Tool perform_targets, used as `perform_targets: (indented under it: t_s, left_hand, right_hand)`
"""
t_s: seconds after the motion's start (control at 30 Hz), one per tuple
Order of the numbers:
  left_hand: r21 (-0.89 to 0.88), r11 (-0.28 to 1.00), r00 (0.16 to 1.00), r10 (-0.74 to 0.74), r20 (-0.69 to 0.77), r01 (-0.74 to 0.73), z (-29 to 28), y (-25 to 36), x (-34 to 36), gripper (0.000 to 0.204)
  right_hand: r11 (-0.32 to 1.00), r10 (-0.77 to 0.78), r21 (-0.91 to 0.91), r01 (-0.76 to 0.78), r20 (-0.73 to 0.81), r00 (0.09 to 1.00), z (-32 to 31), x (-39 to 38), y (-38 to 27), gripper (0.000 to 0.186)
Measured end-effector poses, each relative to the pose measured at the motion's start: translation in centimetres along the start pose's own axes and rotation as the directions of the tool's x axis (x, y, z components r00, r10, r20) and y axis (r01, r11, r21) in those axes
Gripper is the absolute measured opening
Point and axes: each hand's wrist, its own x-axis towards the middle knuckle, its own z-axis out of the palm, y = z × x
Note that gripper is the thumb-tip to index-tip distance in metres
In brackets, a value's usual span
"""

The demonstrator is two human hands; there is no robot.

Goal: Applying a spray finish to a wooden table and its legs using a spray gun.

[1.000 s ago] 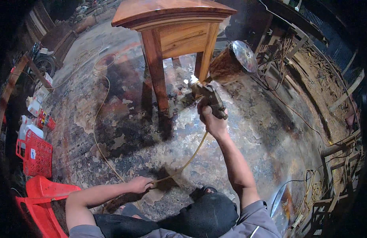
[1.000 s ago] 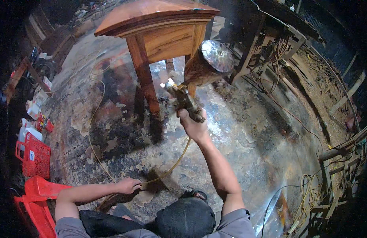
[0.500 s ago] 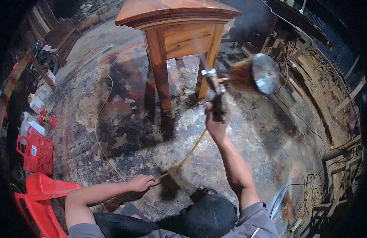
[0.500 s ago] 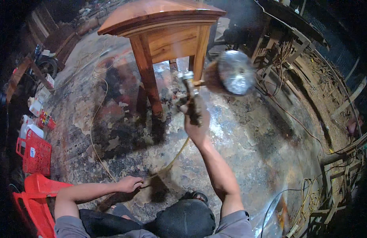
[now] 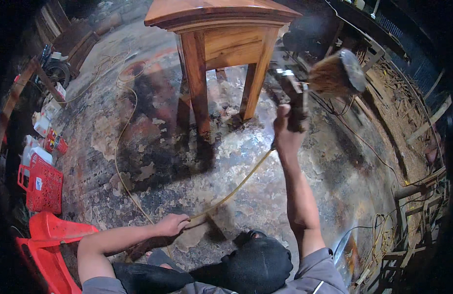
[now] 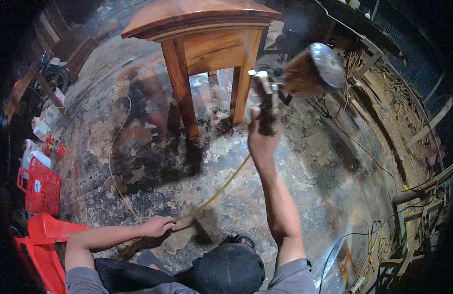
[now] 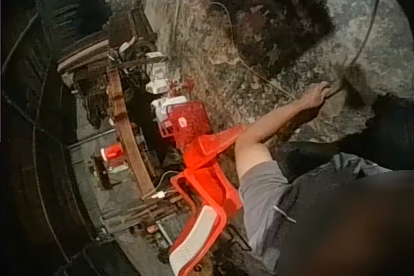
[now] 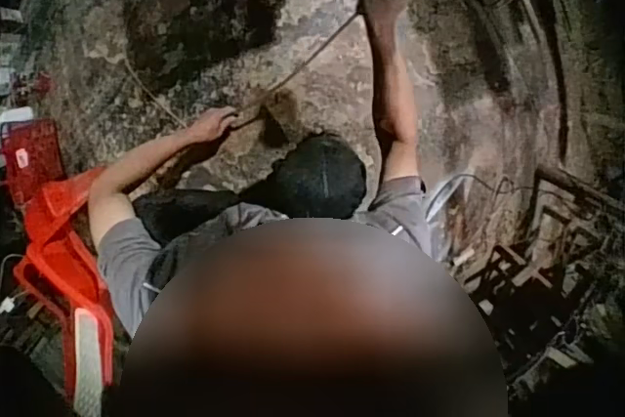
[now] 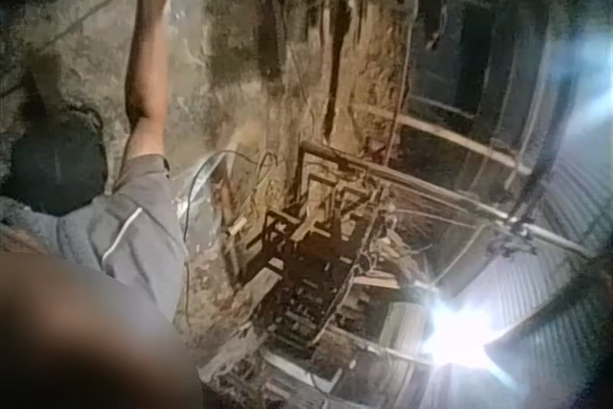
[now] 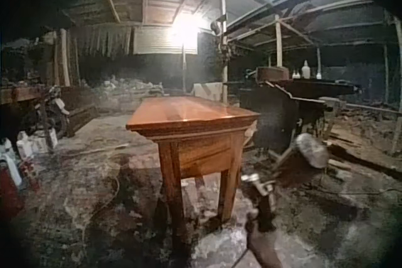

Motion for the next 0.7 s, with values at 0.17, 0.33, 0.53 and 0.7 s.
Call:
perform_targets:
  t_s: [0.17,0.33,0.53,0.7]
  left_hand:
    - [0.056,0.997,0.998,-0.061,0.017,0.060,0.0,0.3,0.7,0.025]
    - [0.146,0.989,0.995,0.001,0.096,-0.015,2.0,-3.7,0.9,0.027]
    - [0.230,0.963,0.976,0.093,0.198,-0.138,3.3,-6.6,0.6,0.032]
    - [0.327,0.941,0.958,-0.166,0.233,0.084,0.9,-2.5,0.8,0.028]
  right_hand:
    - [0.975,-0.126,-0.204,0.084,-0.203,0.971,-1.3,1.2,0.2,0.019]
    - [0.999,-0.023,0.047,0.015,0.189,0.982,-0.4,-2.2,-2.9,0.020]
    - [0.923,-0.109,0.366,-0.114,0.534,0.838,1.9,-3.4,-6.4,0.040]
    - [0.936,0.044,0.309,-0.171,0.378,0.925,0.8,-1.9,-5.6,0.026]
